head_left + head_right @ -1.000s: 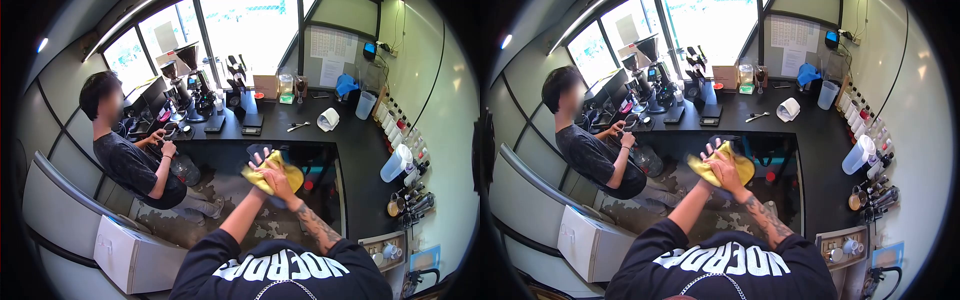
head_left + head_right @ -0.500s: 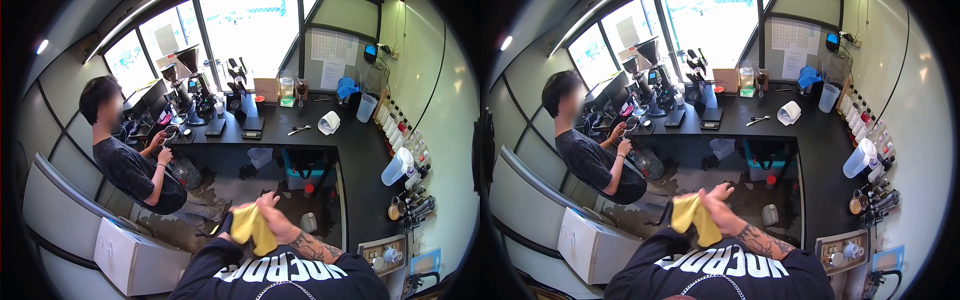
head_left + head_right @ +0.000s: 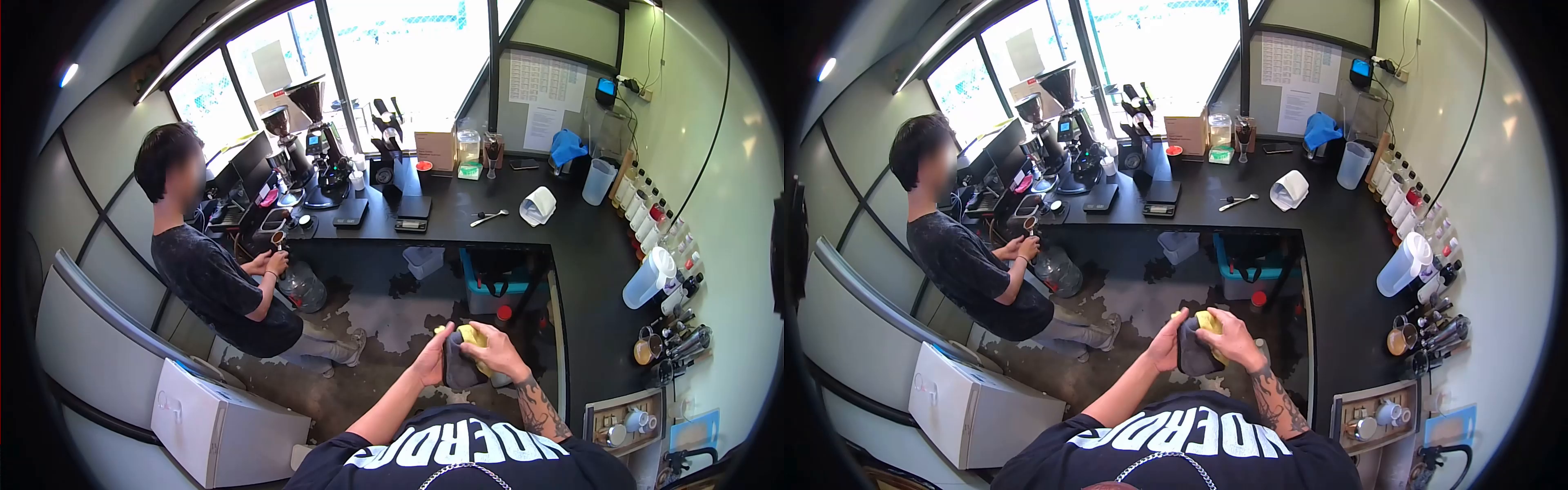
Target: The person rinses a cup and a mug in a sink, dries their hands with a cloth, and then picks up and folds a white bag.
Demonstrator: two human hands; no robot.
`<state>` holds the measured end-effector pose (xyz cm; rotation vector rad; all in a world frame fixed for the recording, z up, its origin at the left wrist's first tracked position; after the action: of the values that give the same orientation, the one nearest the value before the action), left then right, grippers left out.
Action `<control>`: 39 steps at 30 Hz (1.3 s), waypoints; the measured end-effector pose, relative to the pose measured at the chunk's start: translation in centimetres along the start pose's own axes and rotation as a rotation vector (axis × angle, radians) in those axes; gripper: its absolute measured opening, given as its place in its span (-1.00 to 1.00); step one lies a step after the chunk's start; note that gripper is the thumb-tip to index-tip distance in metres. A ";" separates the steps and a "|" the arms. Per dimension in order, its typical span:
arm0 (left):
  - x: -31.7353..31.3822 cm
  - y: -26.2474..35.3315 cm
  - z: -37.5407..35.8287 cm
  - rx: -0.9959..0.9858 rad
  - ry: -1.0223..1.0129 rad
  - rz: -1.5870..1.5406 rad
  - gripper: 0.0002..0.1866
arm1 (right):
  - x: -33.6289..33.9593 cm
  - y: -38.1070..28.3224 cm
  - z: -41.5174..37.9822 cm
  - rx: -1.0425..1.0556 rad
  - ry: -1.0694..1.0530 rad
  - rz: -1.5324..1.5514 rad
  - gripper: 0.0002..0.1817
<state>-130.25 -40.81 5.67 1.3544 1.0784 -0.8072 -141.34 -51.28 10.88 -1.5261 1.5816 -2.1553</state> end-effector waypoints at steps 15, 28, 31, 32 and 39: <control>-3.5 4.2 -0.5 -0.544 -0.138 2.455 -0.43 | -2.4 6.4 3.9 -0.423 -0.198 0.776 -0.66; 4.6 4.1 0.4 0.042 0.195 2.211 -0.78 | -23.3 18.1 7.0 -0.041 -0.969 -0.866 -0.59; -5.2 1.1 0.9 0.590 -0.733 3.236 -0.79 | -24.1 16.6 6.3 -0.015 -1.008 -0.939 -0.64; 3.9 -1.7 3.6 -0.380 -0.309 2.756 -0.79 | -24.1 15.5 6.1 0.004 -1.004 -0.960 -0.64; 3.2 -5.0 2.9 0.272 -0.376 2.225 -0.60 | -23.6 13.0 5.2 0.051 -0.939 -1.089 -0.62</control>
<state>-133.49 -43.73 0.69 1.5674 -1.0490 0.5448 -131.63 -47.90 -14.62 -3.1049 0.3639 -1.1393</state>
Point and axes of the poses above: each hand's wrist, its own z-axis towards the middle knuckle, its own x-axis out of the back of the hand, y = z × x, the point moved 4 cm from there along z, towards the middle knuckle, and after that the axes turned 15 degrees about -x, right-handed, at the moved point
